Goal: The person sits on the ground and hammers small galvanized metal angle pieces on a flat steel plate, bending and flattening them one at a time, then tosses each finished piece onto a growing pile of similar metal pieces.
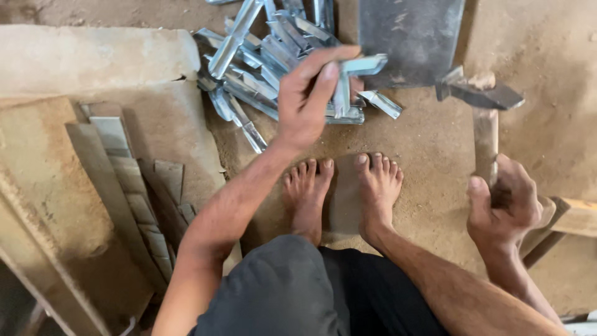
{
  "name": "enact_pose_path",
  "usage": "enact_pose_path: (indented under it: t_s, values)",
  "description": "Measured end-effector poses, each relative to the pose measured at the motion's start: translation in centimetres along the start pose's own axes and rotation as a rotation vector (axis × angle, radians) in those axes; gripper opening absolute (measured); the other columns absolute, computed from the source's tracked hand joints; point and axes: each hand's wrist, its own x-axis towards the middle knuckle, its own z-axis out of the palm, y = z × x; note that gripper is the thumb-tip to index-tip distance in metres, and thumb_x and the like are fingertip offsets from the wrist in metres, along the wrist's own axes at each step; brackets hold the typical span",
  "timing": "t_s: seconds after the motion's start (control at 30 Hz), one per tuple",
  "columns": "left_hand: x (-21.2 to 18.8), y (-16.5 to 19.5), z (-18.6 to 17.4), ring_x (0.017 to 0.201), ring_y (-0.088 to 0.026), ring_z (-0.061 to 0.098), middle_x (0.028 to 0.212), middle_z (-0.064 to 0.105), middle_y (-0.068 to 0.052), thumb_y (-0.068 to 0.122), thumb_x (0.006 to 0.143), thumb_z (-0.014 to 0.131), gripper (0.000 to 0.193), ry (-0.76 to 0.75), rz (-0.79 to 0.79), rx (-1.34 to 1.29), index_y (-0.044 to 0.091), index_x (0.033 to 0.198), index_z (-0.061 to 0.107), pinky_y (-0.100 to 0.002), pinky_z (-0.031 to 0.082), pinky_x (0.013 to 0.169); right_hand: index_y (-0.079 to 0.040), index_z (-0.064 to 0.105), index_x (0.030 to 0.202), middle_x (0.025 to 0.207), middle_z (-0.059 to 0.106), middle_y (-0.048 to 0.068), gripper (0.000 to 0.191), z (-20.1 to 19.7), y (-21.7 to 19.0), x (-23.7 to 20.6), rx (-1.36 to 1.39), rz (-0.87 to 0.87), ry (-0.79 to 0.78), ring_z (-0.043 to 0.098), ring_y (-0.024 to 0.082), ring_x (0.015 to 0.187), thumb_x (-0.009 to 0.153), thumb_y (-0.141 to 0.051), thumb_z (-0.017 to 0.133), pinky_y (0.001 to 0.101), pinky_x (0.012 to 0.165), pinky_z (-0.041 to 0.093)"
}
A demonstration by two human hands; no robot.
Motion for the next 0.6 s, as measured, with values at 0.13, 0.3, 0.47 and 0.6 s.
enact_pose_path:
  t_s: [0.13, 0.3, 0.47, 0.6]
  values:
    - [6.2, 1.1, 2.1, 0.105, -0.021, 0.058, 0.113, 0.078, -0.003, 0.017, 0.102, 0.070, 0.019, -0.127, 0.502, 0.851, 0.010, 0.119, 0.077, -0.045, 0.045, 0.093, 0.003, 0.056, 0.138, 0.093, 0.071, 0.008, 0.036, -0.5, 0.0, 0.2, 0.040, -0.014, 0.027, 0.061, 0.009, 0.067, 0.108, -0.003, 0.075, 0.0193, 0.060, 0.047]
    - [5.8, 1.8, 1.2, 0.130, -0.027, 0.044, 0.140, 0.056, -0.011, 0.031, 0.093, 0.082, 0.064, -0.134, 0.408, 0.567, 0.008, 0.142, 0.049, -0.047, 0.030, 0.115, 0.002, 0.059, 0.137, 0.096, 0.073, 0.014, 0.040, -2.3, -0.6, 1.2, -0.218, -0.189, 0.027, 0.061, 0.013, 0.064, 0.101, -0.004, 0.076, 0.0253, 0.060, 0.049]
    - [6.4, -0.5, -0.6, 0.153, -0.029, 0.034, 0.161, 0.035, -0.010, 0.032, 0.085, 0.097, 0.108, -0.448, 0.399, 0.324, 0.007, 0.156, 0.021, -0.042, 0.025, 0.133, 0.002, 0.059, 0.134, 0.098, 0.072, 0.015, 0.032, -1.6, 0.5, 4.5, -0.272, -0.418, 0.001, 0.066, 0.018, 0.072, 0.105, 0.001, 0.073, 0.0275, 0.061, 0.055]
    - [7.4, -2.2, -0.6, 0.148, -0.028, 0.047, 0.152, 0.053, -0.012, 0.025, 0.082, 0.105, 0.100, -0.503, 0.262, 0.437, 0.003, 0.152, 0.037, -0.040, 0.034, 0.130, -0.003, 0.056, 0.140, 0.104, 0.072, 0.020, 0.038, -1.8, -0.3, 6.2, -0.344, -0.540, 0.003, 0.071, 0.026, 0.084, 0.107, 0.000, 0.073, 0.0335, 0.067, 0.058]
